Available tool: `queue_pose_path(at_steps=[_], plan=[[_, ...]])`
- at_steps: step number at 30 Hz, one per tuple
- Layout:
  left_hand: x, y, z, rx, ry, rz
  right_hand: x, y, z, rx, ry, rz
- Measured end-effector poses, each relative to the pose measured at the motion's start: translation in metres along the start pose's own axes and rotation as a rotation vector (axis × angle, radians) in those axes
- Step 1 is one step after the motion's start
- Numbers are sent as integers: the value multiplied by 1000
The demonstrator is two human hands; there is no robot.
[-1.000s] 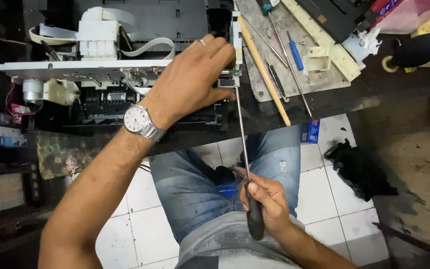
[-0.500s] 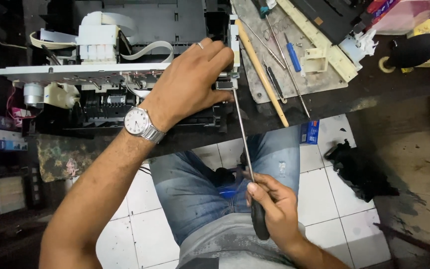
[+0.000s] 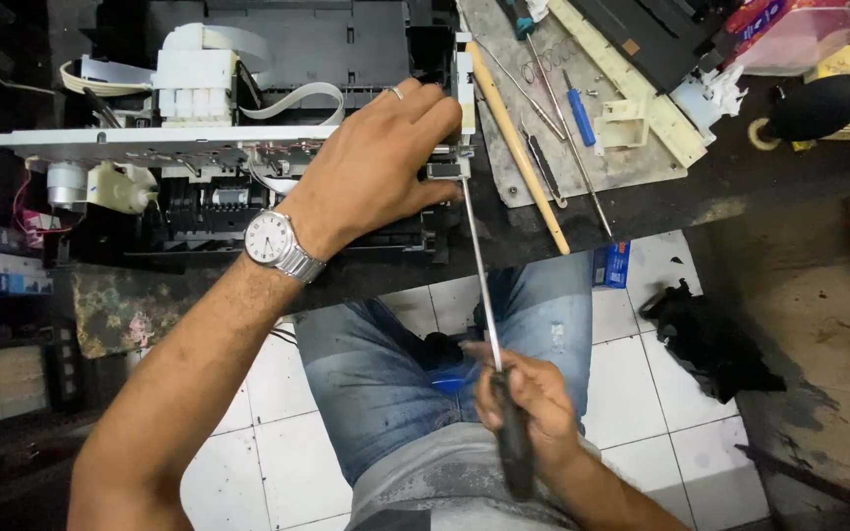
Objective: The person is repairing an electronic device, likely a printer, by using a screwdriver to remove screws from the internal components. They manipulate wires and circuit boards within the device's chassis.
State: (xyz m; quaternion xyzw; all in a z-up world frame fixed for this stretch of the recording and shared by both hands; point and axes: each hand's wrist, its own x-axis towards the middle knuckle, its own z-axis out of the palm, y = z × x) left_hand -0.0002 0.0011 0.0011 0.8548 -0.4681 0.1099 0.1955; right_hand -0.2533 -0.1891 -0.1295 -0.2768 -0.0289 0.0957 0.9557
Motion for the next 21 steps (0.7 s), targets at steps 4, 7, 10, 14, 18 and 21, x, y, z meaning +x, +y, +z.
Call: queue_pose_path(at_steps=[4,7,10,14,18,21], plan=[[0,1,1,25,-7,5,10,3,6,-517,79,9],[-1,1,-1,23,-3,8,13,-8,26,-774,223,8],[0,0,0,13,-7,9,13,-17,35,-757,320,47],[0,0,0,40,-5,15,12,-16,30,-513,253,68],[0,-1,0,45,-12,19,19,-23,50,-710,237,85],[-1,0,1,33,-25,16,18,-36,67,-911,339,150]])
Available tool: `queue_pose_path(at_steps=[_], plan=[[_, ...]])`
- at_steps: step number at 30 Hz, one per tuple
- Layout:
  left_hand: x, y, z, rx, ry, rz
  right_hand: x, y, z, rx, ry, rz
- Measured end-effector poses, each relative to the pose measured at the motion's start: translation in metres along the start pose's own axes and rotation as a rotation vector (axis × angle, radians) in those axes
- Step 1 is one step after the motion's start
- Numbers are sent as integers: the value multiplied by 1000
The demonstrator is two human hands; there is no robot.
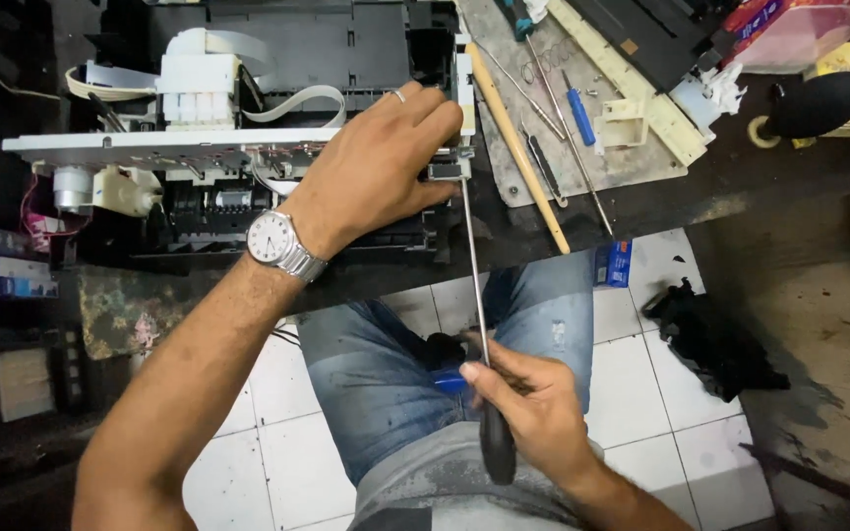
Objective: The person is repairing an electronic device, likely a printer, by using a screwdriver to remove screws from the internal components. They manipulate wires and circuit boards within the device's chassis.
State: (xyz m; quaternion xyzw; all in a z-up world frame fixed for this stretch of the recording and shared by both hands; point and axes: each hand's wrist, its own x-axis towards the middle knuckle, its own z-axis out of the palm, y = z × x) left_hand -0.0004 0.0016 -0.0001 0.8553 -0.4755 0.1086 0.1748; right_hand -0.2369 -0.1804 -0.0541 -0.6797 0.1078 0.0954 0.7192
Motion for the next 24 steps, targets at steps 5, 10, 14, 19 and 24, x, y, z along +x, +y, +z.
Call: queue_pose_path(at_steps=[5,10,14,19,24], plan=[[2,-3,1,3,-2,-1,2,-10,2,-427,162,-210],[4,-4,-2,-42,25,10,21,12,-13,-187,25,173],[3,-5,1,-64,21,1,34,18,-36,34,-302,217],[3,-3,1,-63,29,-16,48,1,-47,4,-435,348],[4,-6,6,-46,56,-3,57,-7,-52,25,-530,376]])
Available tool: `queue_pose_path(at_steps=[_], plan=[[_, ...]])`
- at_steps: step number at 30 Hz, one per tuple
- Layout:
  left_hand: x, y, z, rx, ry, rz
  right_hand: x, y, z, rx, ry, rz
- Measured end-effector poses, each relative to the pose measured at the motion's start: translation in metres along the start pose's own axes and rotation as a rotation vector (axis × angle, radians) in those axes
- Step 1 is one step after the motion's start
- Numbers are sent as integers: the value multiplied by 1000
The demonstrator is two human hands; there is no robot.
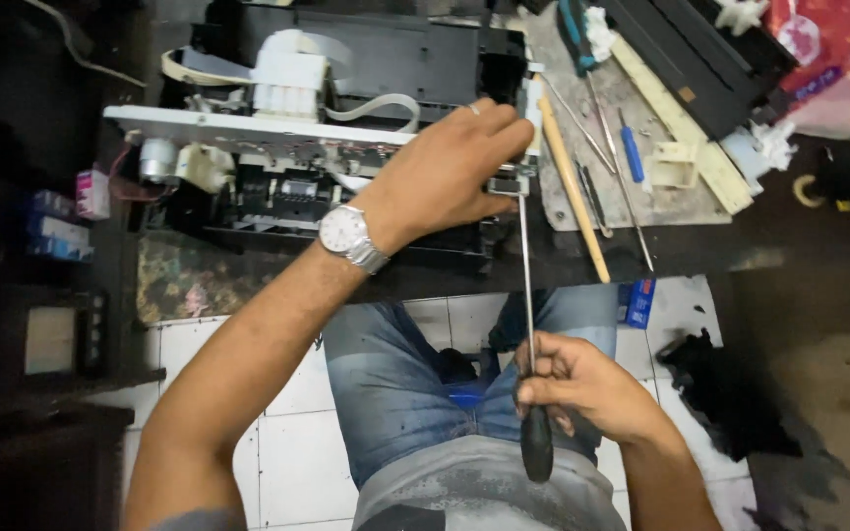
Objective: The person is repairing an electronic device, likely a printer, by using a screwdriver to remove screws from the internal components. They manipulate wires and circuit boards within the device's chassis.
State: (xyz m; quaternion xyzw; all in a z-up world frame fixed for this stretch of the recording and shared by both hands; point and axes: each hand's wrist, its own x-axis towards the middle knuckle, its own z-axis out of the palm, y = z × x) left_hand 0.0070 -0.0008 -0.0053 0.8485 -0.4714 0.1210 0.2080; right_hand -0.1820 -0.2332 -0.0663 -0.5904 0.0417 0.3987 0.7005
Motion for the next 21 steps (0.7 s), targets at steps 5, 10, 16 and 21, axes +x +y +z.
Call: queue_pose_path(at_steps=[5,10,16,21], plan=[[-1,-2,7,4,10,18,-11,-9,-3,121,-207,-66],[0,-3,10,42,12,20,-14,8,-8,125,-35,-64],[1,-4,14,72,19,39,-18,18,1,-46,374,-82],[0,-3,11,69,21,43,-14,17,6,-87,462,-79]])
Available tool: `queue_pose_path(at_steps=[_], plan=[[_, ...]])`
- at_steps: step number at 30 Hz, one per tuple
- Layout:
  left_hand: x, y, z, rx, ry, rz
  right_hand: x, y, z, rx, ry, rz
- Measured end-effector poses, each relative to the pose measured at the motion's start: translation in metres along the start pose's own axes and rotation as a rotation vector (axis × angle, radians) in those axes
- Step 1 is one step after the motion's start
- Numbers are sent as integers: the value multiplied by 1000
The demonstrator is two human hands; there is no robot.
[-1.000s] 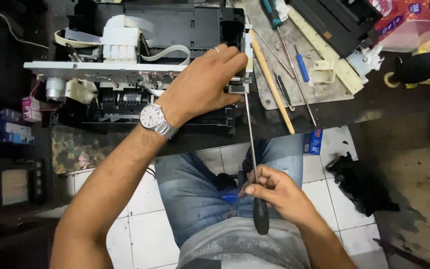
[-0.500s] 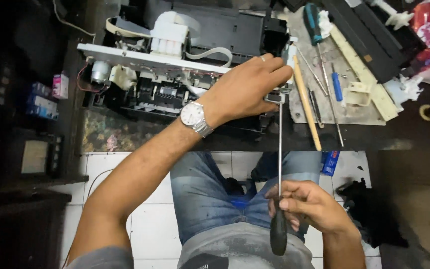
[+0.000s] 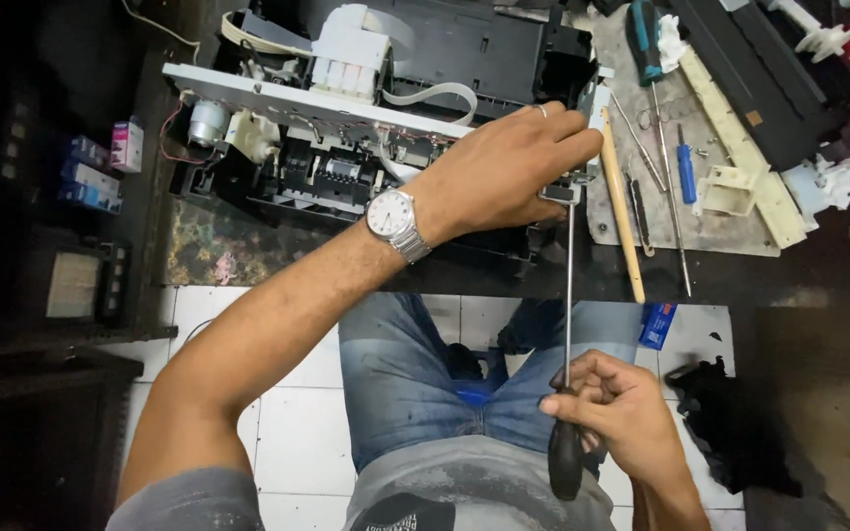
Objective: The person is repairing an electronic device, likely a printer, by using a screwdriver to remove screws from the internal components. They manipulate wires and circuit boards within the device's chassis.
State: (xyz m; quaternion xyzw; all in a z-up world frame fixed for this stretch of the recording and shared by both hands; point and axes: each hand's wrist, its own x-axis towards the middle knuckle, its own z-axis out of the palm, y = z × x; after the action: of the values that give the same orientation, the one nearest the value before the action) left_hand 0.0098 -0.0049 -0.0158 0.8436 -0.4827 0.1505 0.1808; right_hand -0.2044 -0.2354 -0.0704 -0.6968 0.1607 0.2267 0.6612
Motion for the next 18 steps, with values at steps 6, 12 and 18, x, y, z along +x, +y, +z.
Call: queue_pose_path(at_steps=[6,12,18], plan=[[-1,1,-5,-54,2,22,12,-6,10,7,-153,24],[0,4,-13,-82,-9,17,17,-22,6,199,-479,-7],[0,4,-13,-110,-9,-47,32,6,17,455,-328,-85]])
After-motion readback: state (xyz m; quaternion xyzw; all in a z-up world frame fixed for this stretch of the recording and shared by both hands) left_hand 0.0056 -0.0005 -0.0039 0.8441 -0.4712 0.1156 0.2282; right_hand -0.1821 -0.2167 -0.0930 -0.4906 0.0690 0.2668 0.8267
